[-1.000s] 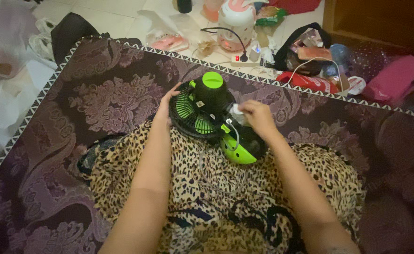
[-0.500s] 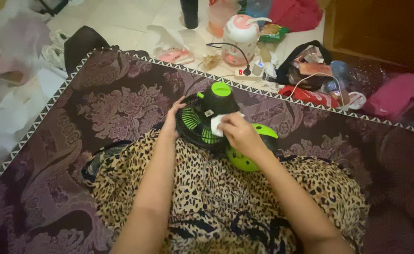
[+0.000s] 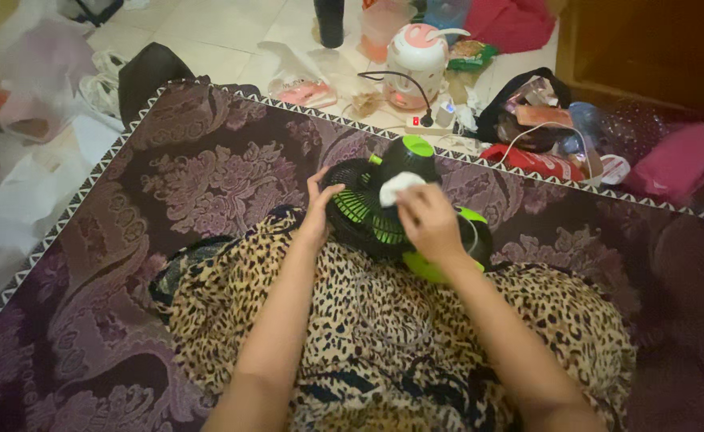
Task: The person wipes the front grille, blades, and rear housing of a small green and black electric fan using a white cloth. They rotate the fan to access different sides and continue wiping throughout the clip.
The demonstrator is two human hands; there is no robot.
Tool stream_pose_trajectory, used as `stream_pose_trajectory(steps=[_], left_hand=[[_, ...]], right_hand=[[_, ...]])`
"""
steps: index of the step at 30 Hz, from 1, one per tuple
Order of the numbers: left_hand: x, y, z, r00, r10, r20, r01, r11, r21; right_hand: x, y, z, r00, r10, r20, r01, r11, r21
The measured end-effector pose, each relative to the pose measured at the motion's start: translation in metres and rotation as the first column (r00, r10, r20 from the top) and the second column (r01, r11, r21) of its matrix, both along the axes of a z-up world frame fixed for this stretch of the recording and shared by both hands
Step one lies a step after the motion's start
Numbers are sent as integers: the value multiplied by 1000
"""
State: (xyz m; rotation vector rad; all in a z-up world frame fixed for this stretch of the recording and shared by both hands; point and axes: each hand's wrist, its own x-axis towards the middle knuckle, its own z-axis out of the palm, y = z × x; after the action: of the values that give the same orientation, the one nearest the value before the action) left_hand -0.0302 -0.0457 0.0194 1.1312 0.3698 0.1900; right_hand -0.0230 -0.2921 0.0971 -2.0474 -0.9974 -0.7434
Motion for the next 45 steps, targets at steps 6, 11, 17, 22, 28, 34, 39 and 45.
stream_pose_trajectory(steps=[6, 11, 17, 22, 28, 34, 39, 45], left_hand=[[-16, -13, -3, 997, 36, 63, -34, 999, -28], [-23, -16, -5, 995, 102, 11, -100, 983, -153], [-24, -16, -15, 987, 161, 26, -158, 984, -87], [-22, -13, -26, 982, 188, -15, -187, 980, 68], [-15, -9, -30, 971, 210, -117, -203, 977, 69], [-16, -7, -39, 975, 214, -61, -211, 976, 61], [-14, -8, -32, 969, 228, -94, -217, 970, 113], [-20, -11, -20, 948, 203, -246, -183, 978, 103]], right_hand=[[14, 5, 12, 992, -68, 111, 68, 998, 2], [-5, 6, -7, 935, 160, -316, -169, 986, -3], [21, -4, -4, 901, 4, -434, 100, 971, 216], [17, -5, -4, 988, -140, -65, 150, 969, 195], [-4, -8, -20, 982, 28, 187, -16, 998, -66], [31, -22, -12, 985, -162, 60, 159, 986, 41], [-4, -18, -28, 977, 10, 214, -2, 999, -36], [-22, -53, -33, 1000, -14, -9, 14, 1000, 17]])
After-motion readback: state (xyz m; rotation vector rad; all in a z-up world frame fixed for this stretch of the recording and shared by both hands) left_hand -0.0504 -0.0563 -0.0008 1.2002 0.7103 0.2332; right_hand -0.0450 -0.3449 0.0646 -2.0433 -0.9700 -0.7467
